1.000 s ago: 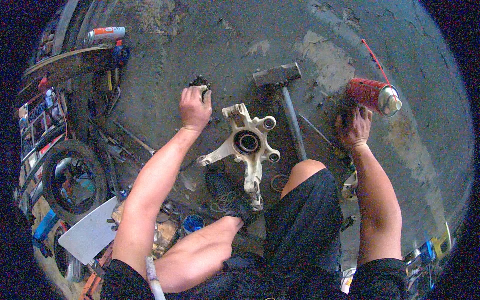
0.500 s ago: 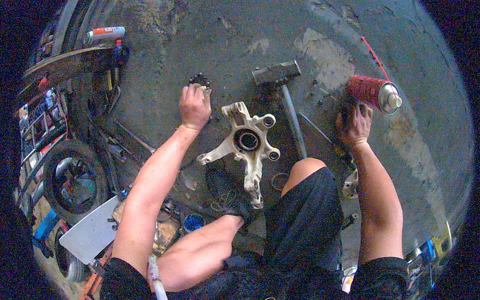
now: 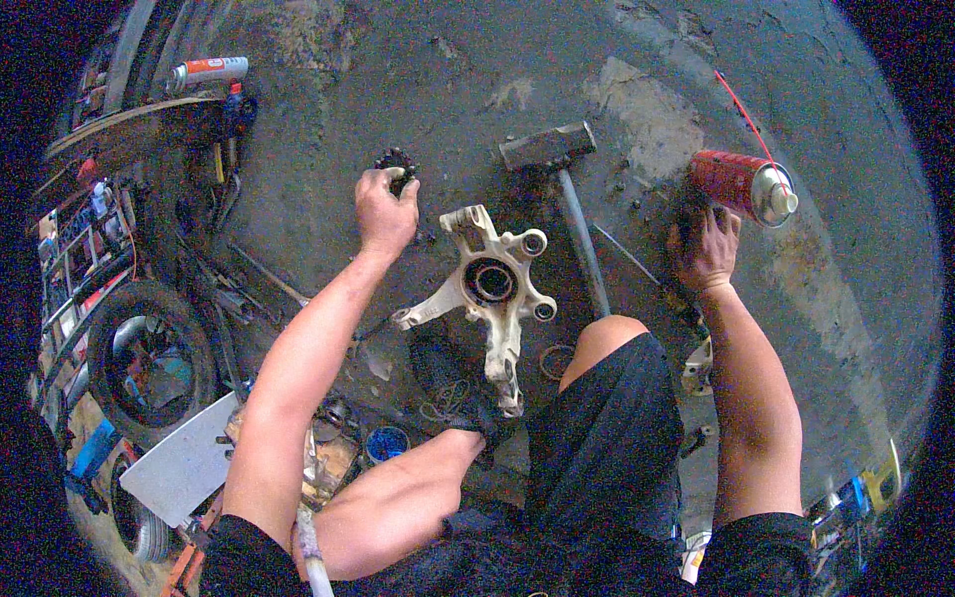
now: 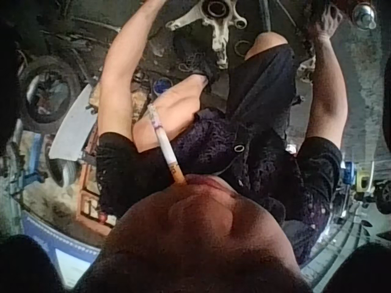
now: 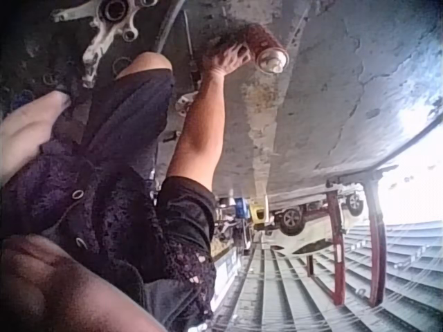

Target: The person is sitting on the floor of a workshop, using a hammer and a screwdriver to disassemble a mechanical part, likely a steering knuckle. They remove a bearing and a retaining ring, then spray the part with a lubricant.

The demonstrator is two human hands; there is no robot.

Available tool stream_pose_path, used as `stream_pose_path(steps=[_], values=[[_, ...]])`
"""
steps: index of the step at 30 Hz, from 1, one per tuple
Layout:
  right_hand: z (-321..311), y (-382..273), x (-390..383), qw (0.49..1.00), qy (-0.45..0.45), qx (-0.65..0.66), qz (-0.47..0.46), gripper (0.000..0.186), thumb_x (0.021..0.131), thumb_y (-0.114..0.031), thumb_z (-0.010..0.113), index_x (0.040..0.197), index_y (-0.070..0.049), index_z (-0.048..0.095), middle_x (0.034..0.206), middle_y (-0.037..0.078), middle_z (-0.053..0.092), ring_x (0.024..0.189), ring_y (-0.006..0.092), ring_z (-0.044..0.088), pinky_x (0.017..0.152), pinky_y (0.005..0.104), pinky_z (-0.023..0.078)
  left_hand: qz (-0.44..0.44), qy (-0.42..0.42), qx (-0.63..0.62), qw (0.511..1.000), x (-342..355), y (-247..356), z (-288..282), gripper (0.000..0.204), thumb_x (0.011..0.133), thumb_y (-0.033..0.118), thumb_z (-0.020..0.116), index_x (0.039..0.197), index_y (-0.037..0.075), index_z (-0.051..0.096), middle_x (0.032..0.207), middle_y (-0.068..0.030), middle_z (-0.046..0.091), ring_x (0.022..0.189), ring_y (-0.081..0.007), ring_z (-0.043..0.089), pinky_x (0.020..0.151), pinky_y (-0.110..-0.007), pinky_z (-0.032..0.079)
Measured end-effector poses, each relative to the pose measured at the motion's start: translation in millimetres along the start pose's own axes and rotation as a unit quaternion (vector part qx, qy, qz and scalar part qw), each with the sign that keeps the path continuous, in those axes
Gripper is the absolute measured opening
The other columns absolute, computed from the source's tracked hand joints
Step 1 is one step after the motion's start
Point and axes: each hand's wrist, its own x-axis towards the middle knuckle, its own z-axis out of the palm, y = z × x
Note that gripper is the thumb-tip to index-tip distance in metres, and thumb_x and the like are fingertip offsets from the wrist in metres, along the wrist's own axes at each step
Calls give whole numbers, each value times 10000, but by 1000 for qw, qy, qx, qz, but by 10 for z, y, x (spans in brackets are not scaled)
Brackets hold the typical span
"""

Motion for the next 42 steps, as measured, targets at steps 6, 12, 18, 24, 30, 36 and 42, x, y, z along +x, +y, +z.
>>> stream_pose_path(steps=[6,12,18,24,30,36,42], values=[[10,7,6,1000,19,6,-12,304,824,-250,595,1036,-37,555,1043,174,559,1001,401,480,871,508,362,-5,-15,-22,1000,19,-8,-8,218,789,162,741,925,19,649,1003,-156,612,992,-354,565,873,-437,465],[7,-15,14,1000,18,0,-10,313,823,-259,597,1046,-44,551,1047,173,553,1004,401,476,873,504,358,-64,-37,-26,997,63,55,-6,227,790,162,746,934,12,654,1020,-160,616,1008,-356,567,886,-432,466],[40,42,-28,1000,16,-20,-12,308,832,-267,585,1042,-44,551,1042,174,551,1002,402,477,873,504,357,-4,-43,1,999,61,12,-56,270,763,138,765,980,11,668,1026,-165,616,1011,-347,567,889,-431,465],[6,-3,-2,1000,9,-8,-6,299,832,-258,580,1045,-50,555,1040,171,545,989,400,475,870,509,356,0,-34,11,999,78,45,-145,257,748,91,741,975,-2,662,1003,-174,618,983,-350,582,875,-427,474],[9,-7,13,1000,1,0,-2,302,821,-253,590,1053,-61,574,1072,165,550,1001,394,479,876,505,358,-270,-98,-278,916,114,-112,-294,212,748,-56,493,903,-11,630,829,-98,626,751,-220,623,672,-315,508],[8,11,-17,1000,-15,-16,13,296,818,-252,594,1047,-64,583,1113,166,557,1039,393,481,900,506,357,-323,-130,-434,831,426,9,-610,258,767,-125,447,968,-72,600,854,-117,633,709,-166,619,567,-269,491],[13,-10,-2,1000,-17,-19,17,286,821,-239,593,1048,-65,578,1109,165,556,1061,395,479,917,498,355,-181,-150,-343,910,645,-62,-585,247,821,-71,525,1042,-78,635,938,-135,659,765,-164,651,614,-277,531]])
